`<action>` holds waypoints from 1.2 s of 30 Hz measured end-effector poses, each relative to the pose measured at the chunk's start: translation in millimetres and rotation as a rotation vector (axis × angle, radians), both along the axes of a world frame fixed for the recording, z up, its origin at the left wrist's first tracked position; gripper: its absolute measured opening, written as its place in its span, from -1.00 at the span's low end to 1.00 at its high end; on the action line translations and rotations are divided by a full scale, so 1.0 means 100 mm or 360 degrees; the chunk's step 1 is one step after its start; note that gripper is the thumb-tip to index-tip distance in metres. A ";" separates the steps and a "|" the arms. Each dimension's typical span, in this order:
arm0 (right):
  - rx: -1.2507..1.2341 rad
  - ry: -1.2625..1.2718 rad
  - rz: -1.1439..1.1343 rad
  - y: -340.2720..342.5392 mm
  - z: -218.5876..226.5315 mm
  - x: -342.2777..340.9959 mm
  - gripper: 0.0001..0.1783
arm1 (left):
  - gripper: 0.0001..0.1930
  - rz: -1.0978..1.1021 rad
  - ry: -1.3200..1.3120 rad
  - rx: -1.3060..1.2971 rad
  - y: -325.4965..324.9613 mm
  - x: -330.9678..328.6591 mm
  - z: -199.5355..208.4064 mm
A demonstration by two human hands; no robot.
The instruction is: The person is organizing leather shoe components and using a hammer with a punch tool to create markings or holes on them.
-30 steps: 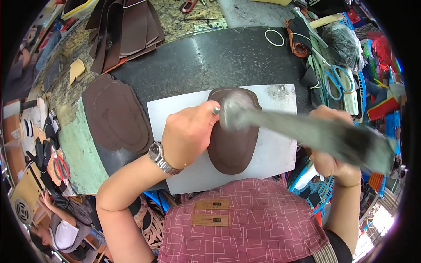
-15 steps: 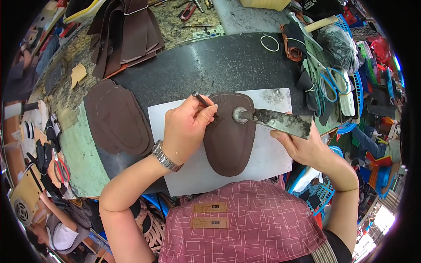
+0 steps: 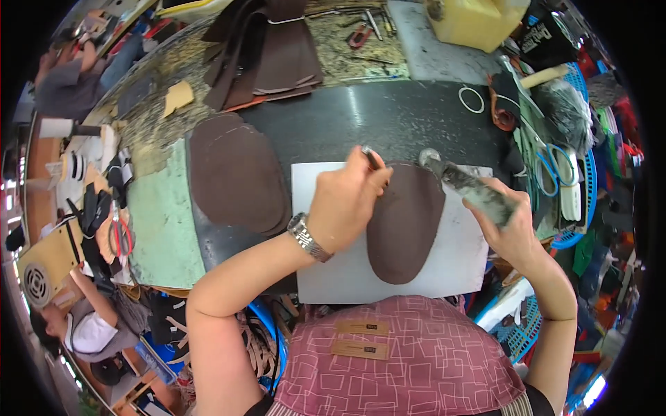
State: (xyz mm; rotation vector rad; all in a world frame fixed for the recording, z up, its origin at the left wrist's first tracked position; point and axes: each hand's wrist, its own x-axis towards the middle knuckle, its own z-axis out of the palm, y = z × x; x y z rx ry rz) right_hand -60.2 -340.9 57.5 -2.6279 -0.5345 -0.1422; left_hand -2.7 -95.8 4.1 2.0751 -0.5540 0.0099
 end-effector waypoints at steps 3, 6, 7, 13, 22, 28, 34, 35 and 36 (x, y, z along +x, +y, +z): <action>-0.0001 -0.0009 0.0017 0.18 -0.13 0.15 -0.67 | -0.80 0.0417 -0.0062 0.0090 0.39 0.24 0.19; 0.0002 0.0038 -0.0100 0.43 -0.16 0.33 -0.58 | -0.79 0.0547 -0.0373 0.0837 1.28 0.52 0.20; -0.0036 0.0228 -0.0062 0.44 -0.21 0.38 -0.55 | -0.79 0.0546 -0.0376 0.0836 1.46 0.55 0.12; -0.0122 0.0546 0.0193 0.44 -0.29 0.80 -0.57 | -0.84 0.0682 -0.0035 0.1016 1.47 0.37 0.11; -0.0372 0.0484 0.0073 0.64 -0.15 0.55 -0.52 | -0.90 0.0801 -0.0836 0.1240 1.44 0.13 -0.12; -0.0245 0.0618 0.0047 0.61 -0.22 0.55 -0.57 | -0.94 0.0641 -0.0293 0.0490 1.40 -0.05 0.52; -0.0100 0.0482 0.0028 0.53 -0.30 0.67 -0.66 | -0.93 0.0339 0.0655 -0.0187 1.11 -0.14 0.78; -0.0057 0.0445 0.0061 0.54 -0.31 0.69 -0.68 | -0.90 0.0210 0.0618 -0.0021 1.05 -0.14 0.70; -0.0066 0.0450 0.0042 0.55 -0.29 0.74 -0.68 | -0.89 0.0182 0.0610 0.0014 0.99 -0.16 0.61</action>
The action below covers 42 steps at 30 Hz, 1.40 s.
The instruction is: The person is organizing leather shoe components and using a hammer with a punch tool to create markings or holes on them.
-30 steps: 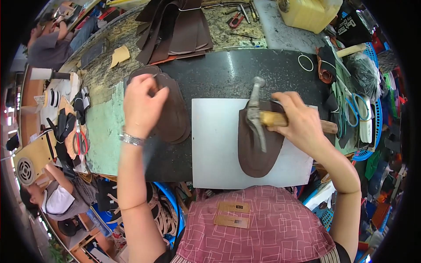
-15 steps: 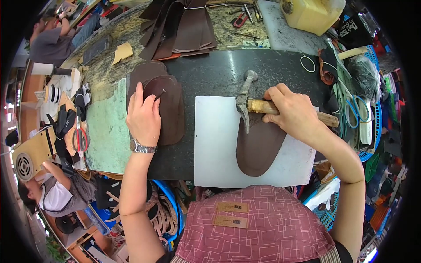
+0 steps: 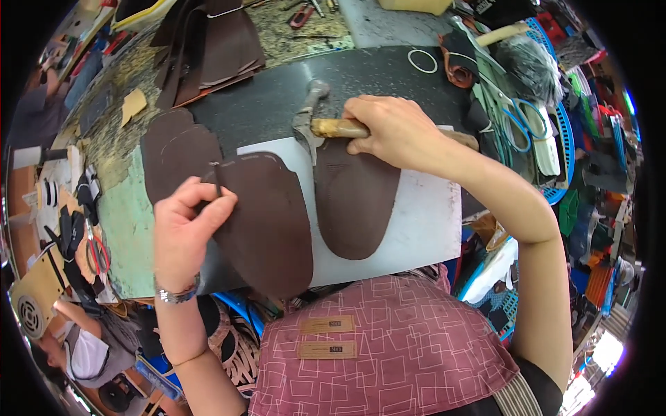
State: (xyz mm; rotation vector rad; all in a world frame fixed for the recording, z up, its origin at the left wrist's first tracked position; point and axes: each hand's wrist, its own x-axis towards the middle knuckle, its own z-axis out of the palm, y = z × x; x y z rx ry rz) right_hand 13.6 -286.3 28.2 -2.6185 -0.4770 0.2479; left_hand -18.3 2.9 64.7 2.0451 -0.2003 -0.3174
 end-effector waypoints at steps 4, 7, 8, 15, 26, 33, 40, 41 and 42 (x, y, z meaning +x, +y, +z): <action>0.0015 0.0152 0.0062 -0.10 -0.01 0.34 -0.71 | -0.89 0.0015 0.0157 -0.0069 -0.07 -0.07 -0.21; -0.0108 -0.0066 0.0109 -0.43 -0.03 0.66 -0.70 | -0.90 0.0294 0.0510 -0.0478 -0.28 -0.04 -0.29; -0.0141 -0.0160 0.0136 -0.48 -0.06 0.76 -0.70 | -0.89 0.0247 0.0477 -0.0546 -0.30 -0.03 -0.36; 0.0077 -0.0737 0.0153 -0.49 0.25 0.34 -0.73 | -0.87 0.0413 0.0200 -0.0383 -0.15 0.03 -0.30; 0.0143 0.0072 0.0319 -0.08 0.34 -0.41 -0.72 | -0.89 0.0330 0.0134 -0.0519 -0.34 0.05 -0.59; 0.0117 0.0035 0.0327 -0.07 0.39 -0.40 -0.72 | -0.89 0.0252 -0.0101 -0.0381 -0.36 0.04 -0.65; 0.0477 0.0020 0.0423 -0.07 0.71 -0.51 -0.76 | -0.89 -0.0103 -0.1092 0.0475 -0.34 -0.01 -0.56; 0.0405 0.0027 0.0529 -0.01 0.72 -0.45 -0.78 | -0.87 -0.0236 -0.1070 0.0498 -0.32 -0.04 -0.60; 0.0332 0.0034 0.0637 0.10 0.74 -0.36 -0.79 | -0.82 -0.0368 -0.1048 0.0522 -0.29 -0.07 -0.63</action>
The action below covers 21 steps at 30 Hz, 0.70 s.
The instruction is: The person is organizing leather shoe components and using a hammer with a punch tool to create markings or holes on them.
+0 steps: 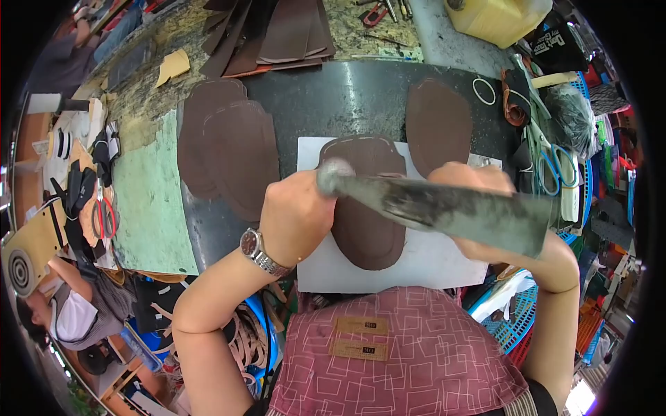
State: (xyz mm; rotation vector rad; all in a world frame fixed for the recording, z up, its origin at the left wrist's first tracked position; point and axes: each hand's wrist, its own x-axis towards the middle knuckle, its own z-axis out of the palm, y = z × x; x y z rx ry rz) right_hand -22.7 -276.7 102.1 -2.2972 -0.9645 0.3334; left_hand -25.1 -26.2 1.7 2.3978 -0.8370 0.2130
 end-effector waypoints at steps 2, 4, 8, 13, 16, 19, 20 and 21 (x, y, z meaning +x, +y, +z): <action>-0.0208 -0.0802 -0.0026 -0.04 -0.18 -0.09 -0.77 | -0.86 0.0191 0.0255 -0.0143 -0.06 0.05 0.03; 0.0046 -0.0282 -0.0218 -0.10 -0.34 -0.12 -0.74 | -0.89 0.0375 0.0523 -0.0277 -0.11 0.09 0.02; -0.0191 -0.0090 -0.0311 -0.09 -0.50 -0.22 -0.74 | -0.87 0.0530 0.1261 -0.1240 -0.15 0.13 -0.02; -0.0170 0.0046 -0.0335 -0.16 -0.45 -0.18 -0.69 | -0.92 0.0419 0.0872 -0.0689 -0.19 0.10 -0.01; -0.0060 -0.0475 -0.0225 -0.16 -0.27 -0.17 -0.73 | -0.90 0.0363 0.0325 -0.0522 -0.24 0.08 -0.03; -0.0427 0.0151 -0.0242 0.13 0.00 0.00 -0.80 | -0.90 0.0096 -0.0186 -0.0173 -0.10 0.01 -0.18; -0.0642 0.0445 -0.0309 0.15 0.08 0.02 -0.83 | -0.90 0.0064 -0.0196 -0.0198 -0.14 0.03 -0.14; -0.0387 -0.0140 -0.0275 0.03 -0.08 -0.02 -0.83 | -0.90 0.0142 -0.0115 -0.0199 -0.17 0.04 -0.07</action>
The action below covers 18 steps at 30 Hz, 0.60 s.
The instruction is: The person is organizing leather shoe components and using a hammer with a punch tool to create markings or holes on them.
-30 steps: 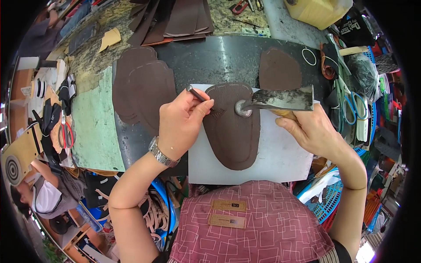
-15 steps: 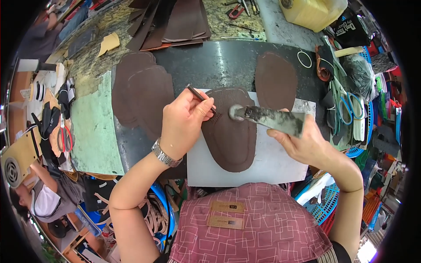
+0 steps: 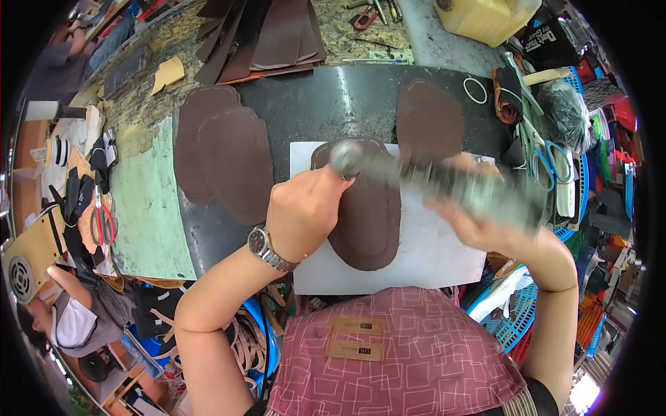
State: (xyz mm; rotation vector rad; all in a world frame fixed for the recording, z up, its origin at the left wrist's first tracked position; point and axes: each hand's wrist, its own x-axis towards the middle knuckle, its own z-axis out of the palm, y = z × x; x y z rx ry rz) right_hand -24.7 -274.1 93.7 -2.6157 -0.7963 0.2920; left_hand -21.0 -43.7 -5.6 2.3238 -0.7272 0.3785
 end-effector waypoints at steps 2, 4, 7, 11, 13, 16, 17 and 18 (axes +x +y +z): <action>0.0191 -0.0413 -0.0028 -0.15 -0.25 0.02 -0.78 | -0.87 0.0130 0.0215 -0.0128 0.00 0.04 0.05; 0.0187 -0.0229 -0.0192 -0.13 -0.35 0.15 -0.72 | -0.88 0.0314 0.1272 -0.1105 0.12 0.17 0.19; 0.0062 -0.0430 -0.0106 0.12 -0.54 0.23 -0.59 | -0.83 0.0552 0.0902 -0.0967 0.66 0.49 0.27; -0.0018 -0.0275 -0.0099 0.51 -0.63 0.32 -0.53 | -0.80 0.0577 0.0637 -0.0044 1.15 0.64 0.05; -0.0045 -0.0208 -0.0097 0.61 -0.60 0.26 -0.58 | -0.78 0.0541 0.0560 0.0465 1.12 0.60 0.06; 0.0146 -0.0282 0.0068 0.46 -0.48 0.28 -0.75 | -0.80 0.0651 0.0304 0.0526 1.12 0.54 0.04; 0.0344 -0.0316 0.0131 0.37 -0.42 0.31 -0.80 | -0.82 0.0722 0.0482 0.0461 1.13 0.50 0.11; 0.0418 -0.0007 -0.0051 0.24 -0.25 0.39 -0.78 | -0.83 0.0774 0.0666 0.0387 1.12 0.46 0.19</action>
